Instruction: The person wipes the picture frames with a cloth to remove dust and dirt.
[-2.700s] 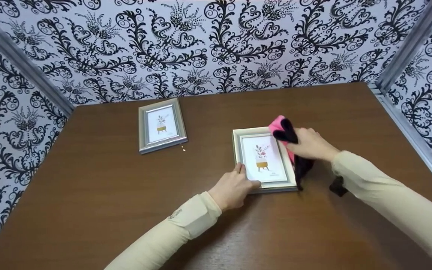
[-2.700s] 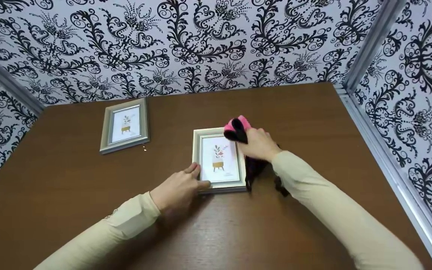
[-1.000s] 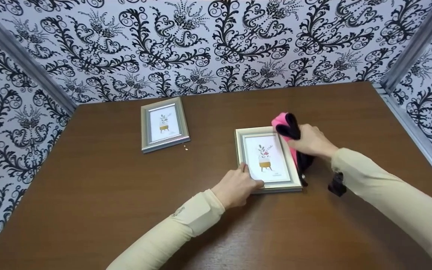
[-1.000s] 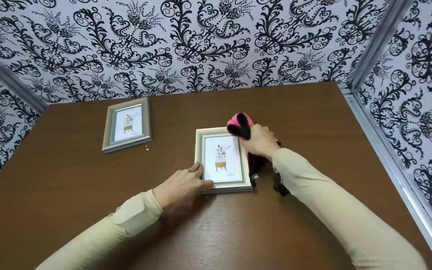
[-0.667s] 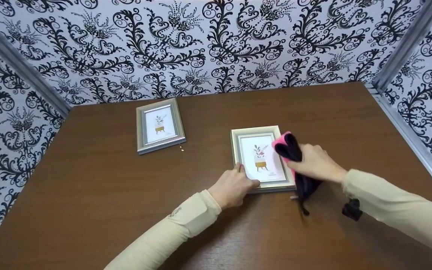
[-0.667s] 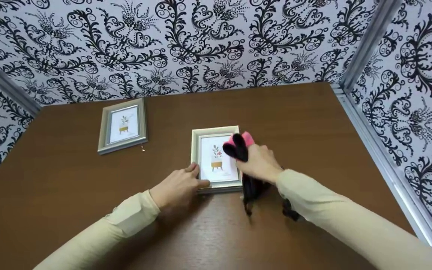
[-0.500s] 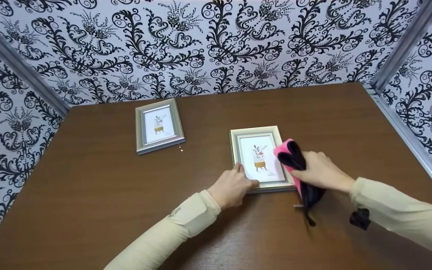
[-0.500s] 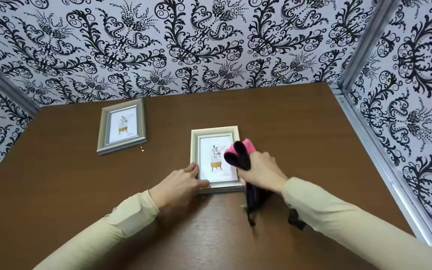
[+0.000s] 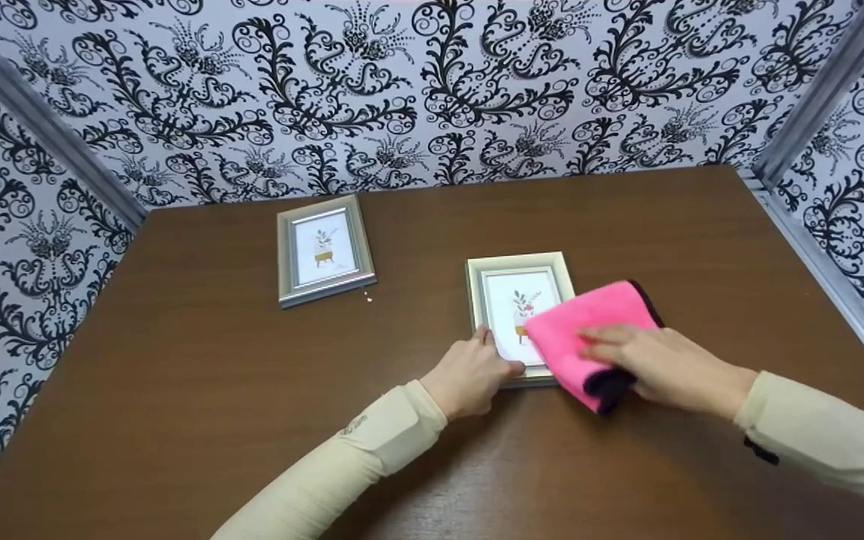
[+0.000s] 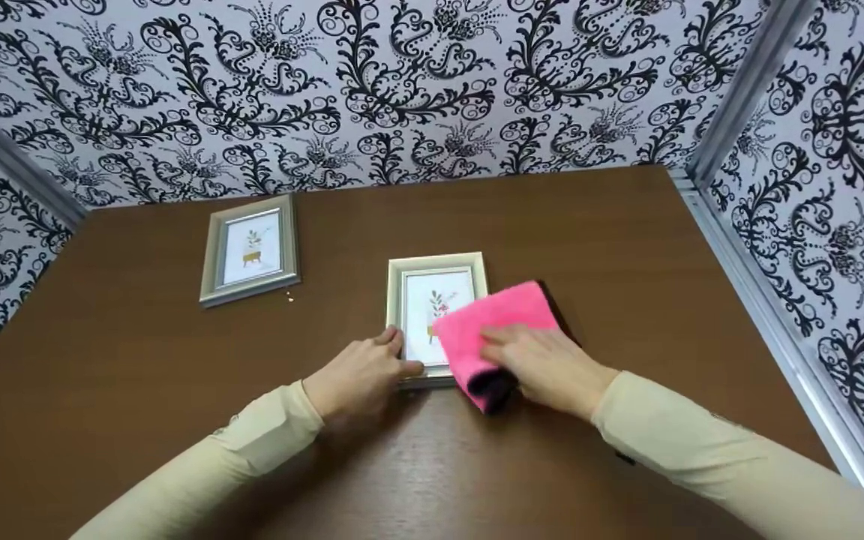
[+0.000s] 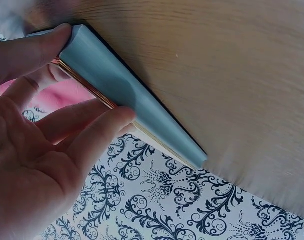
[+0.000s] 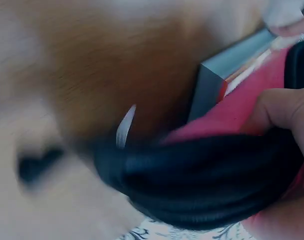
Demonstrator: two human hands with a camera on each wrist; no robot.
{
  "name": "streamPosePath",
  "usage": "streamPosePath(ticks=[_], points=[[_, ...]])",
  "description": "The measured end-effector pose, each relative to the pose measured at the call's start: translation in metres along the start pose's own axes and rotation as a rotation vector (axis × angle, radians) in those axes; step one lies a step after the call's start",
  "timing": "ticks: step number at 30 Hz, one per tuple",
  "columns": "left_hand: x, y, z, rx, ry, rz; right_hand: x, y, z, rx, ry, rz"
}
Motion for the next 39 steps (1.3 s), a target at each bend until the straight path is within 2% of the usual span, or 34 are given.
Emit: streamPosePath(ticks=[3, 6, 11, 16, 23, 28, 34, 39], points=[[0.0, 0.0, 0.0, -0.003, 0.001, -0.001, -0.002, -0.011, -0.003, 0.115, -0.002, -0.095], [0.0, 0.0, 0.0, -0.006, -0.002, -0.008, -0.005, -0.011, -0.001, 0.161, -0.012, -0.207], [-0.001, 0.0, 0.0, -0.007, -0.008, -0.001, -0.013, 0.005, 0.014, 0.147, -0.068, -0.373], [-0.001, 0.0, 0.0, -0.008, -0.007, 0.013, -0.014, 0.035, 0.037, 0.1, -0.097, -0.442], [-0.003, 0.001, 0.0, -0.012, -0.022, 0.016, -0.017, 0.078, 0.066, -0.015, -0.131, -0.417], [-0.003, 0.001, 0.001, -0.011, -0.026, 0.016, -0.013, 0.091, 0.076, -0.002, -0.078, -0.327], [-0.003, 0.002, 0.002, -0.006, -0.025, 0.016, -0.012, 0.085, 0.06, 0.044, -0.081, -0.188], [-0.001, 0.002, 0.001, -0.009, -0.001, 0.018, -0.011, 0.062, 0.041, 0.119, -0.1, -0.079]])
Point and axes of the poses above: each hand's wrist, its own z-axis towards the middle knuckle, its own x-axis out of the back of the hand, y = z × x, the point moved 9 cm from there along z, towards the middle knuckle, and after that the axes turned 2 degrees about z, right-handed, at the moved point
